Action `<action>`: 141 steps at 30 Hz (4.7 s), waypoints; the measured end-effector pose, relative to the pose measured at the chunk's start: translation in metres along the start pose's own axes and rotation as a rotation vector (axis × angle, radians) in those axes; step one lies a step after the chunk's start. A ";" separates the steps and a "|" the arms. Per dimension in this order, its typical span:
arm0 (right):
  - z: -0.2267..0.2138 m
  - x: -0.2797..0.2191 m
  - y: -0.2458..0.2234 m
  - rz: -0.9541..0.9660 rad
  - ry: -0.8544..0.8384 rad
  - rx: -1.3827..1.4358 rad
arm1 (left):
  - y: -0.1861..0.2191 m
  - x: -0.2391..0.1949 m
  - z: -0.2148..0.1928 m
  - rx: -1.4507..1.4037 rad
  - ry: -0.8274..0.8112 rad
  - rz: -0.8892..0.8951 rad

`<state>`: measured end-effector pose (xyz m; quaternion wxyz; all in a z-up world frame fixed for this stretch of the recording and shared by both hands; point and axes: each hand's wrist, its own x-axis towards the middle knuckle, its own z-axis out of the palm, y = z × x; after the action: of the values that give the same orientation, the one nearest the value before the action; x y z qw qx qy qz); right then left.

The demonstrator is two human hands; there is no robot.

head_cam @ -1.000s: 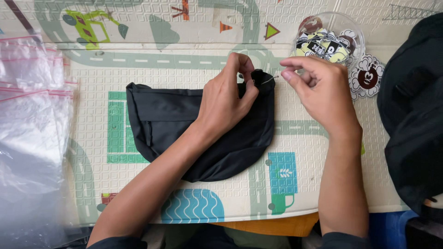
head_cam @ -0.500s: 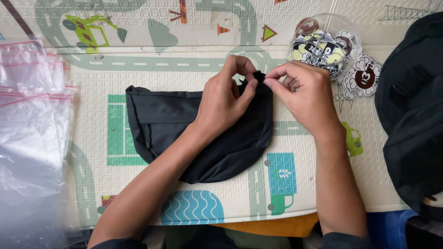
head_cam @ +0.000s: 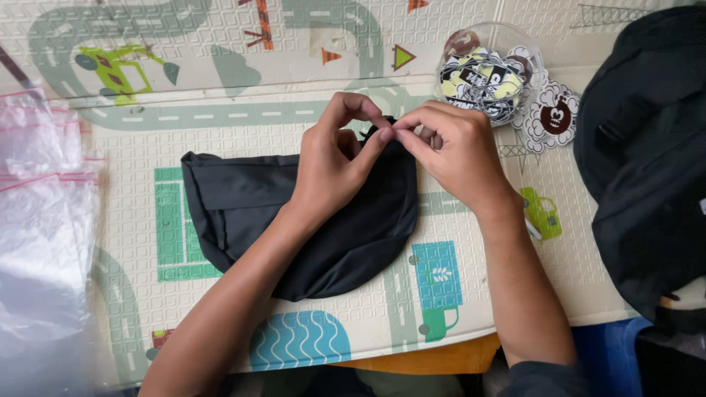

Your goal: The person places a sticker on a black bag and then puts the bag into a clear plastic zip-lock bag. They seal the bag and add more stickers to the outside of the plastic packaging.

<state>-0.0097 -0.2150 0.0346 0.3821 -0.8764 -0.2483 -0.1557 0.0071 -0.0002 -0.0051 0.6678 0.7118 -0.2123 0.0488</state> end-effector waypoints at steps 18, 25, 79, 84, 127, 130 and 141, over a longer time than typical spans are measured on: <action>-0.119 -0.073 0.135 0.764 0.277 -0.549 | 0.012 -0.003 0.006 0.189 -0.267 0.100; -0.101 -0.067 0.147 0.978 0.092 -0.620 | 0.011 -0.003 0.008 0.225 -0.243 0.114; -0.002 -0.009 0.049 0.458 -0.153 0.643 | -0.017 -0.008 0.010 0.002 -0.032 -0.092; 0.000 -0.010 0.048 0.477 -0.169 0.634 | -0.025 -0.010 0.012 -0.059 -0.049 -0.082; -0.003 0.001 0.015 0.169 -0.136 0.108 | -0.003 -0.007 0.009 0.017 -0.087 -0.122; -0.004 0.002 0.009 0.117 -0.117 0.099 | -0.008 -0.006 0.009 0.003 -0.077 -0.144; 0.003 0.004 0.007 0.073 -0.053 0.183 | -0.005 -0.004 0.006 -0.052 -0.013 -0.172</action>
<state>-0.0029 -0.2158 0.0307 0.4592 -0.8502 -0.2394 -0.0951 0.0040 -0.0048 -0.0114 0.6862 0.7102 -0.1559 -0.0190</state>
